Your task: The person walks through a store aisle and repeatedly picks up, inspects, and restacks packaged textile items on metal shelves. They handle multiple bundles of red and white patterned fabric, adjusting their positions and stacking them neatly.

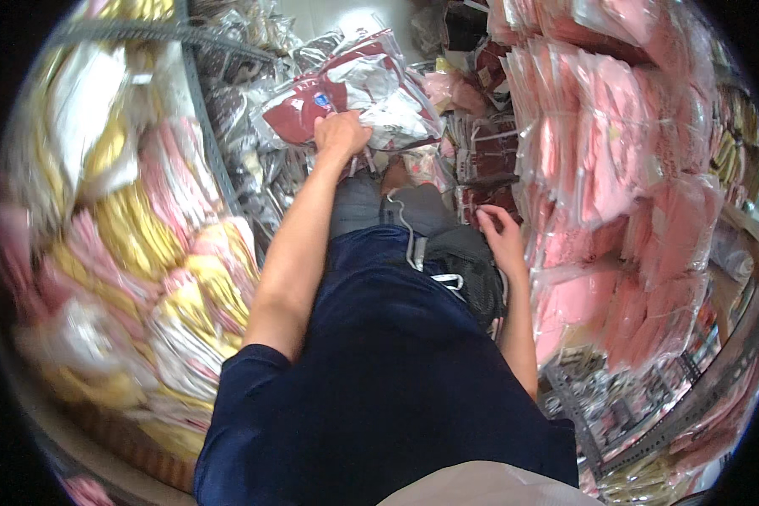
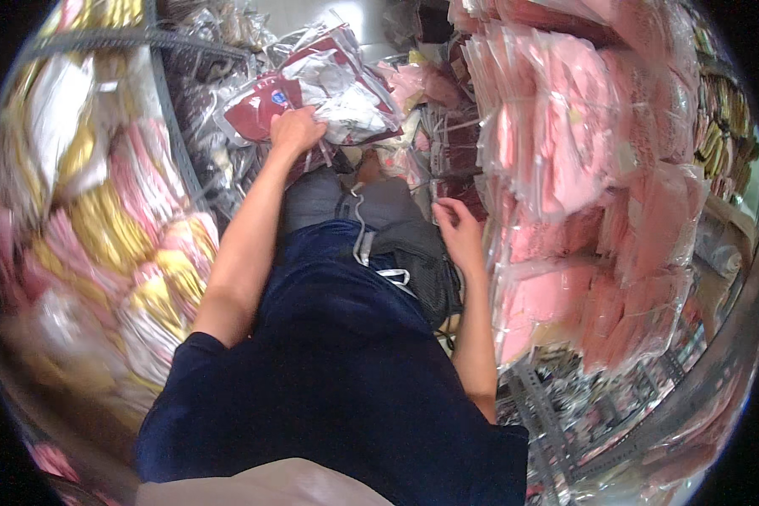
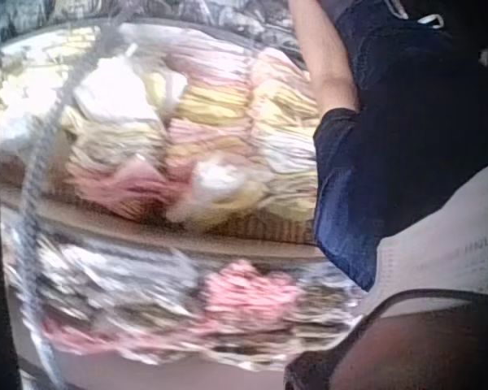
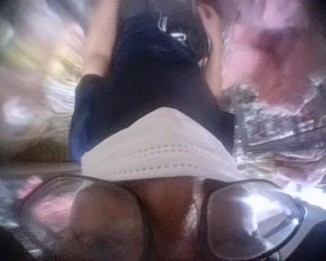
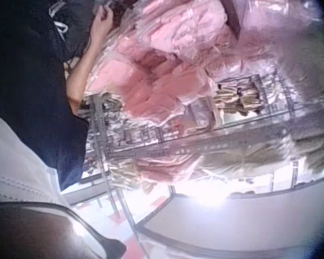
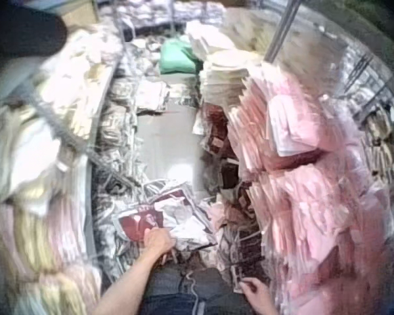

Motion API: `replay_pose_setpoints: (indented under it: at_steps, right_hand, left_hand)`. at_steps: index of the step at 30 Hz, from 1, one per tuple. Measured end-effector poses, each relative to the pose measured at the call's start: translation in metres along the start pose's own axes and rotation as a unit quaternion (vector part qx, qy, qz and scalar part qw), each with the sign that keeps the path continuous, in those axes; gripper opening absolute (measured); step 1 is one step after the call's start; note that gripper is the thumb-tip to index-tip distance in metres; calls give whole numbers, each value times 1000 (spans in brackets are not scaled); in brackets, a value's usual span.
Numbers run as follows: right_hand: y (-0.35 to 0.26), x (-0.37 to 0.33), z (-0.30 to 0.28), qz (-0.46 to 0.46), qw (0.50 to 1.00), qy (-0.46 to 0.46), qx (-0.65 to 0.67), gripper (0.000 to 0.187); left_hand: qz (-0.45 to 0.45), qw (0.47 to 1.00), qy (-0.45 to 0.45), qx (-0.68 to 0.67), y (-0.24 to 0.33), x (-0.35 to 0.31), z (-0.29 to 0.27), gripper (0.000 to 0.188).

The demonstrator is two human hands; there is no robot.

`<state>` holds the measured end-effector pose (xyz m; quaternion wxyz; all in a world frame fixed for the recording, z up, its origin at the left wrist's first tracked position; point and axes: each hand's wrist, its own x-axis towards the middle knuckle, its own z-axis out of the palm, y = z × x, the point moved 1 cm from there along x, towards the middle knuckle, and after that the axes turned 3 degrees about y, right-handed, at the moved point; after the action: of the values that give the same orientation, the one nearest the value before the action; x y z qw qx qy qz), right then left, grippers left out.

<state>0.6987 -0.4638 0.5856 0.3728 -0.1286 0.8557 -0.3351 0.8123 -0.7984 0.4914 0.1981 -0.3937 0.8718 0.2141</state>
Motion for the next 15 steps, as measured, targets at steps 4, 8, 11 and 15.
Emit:
replay_pose_setpoints:
  at_steps: [4,8,11,15]
  right_hand:
    - [-9,30,10,110,992,8,-69,29]
    - [6,73,46,172,984,-15,-50,29]
    - [41,159,93,177,981,-68,-53,29]
    - [109,291,158,142,987,-25,-64,33]
  left_hand:
    - [26,999,-13,-15,2,92,-14,36]
    - [80,995,-58,-8,25,179,-3,34]
    - [67,996,-56,-22,-1,217,48,31]
    - [47,995,-82,-42,-24,252,167,30]
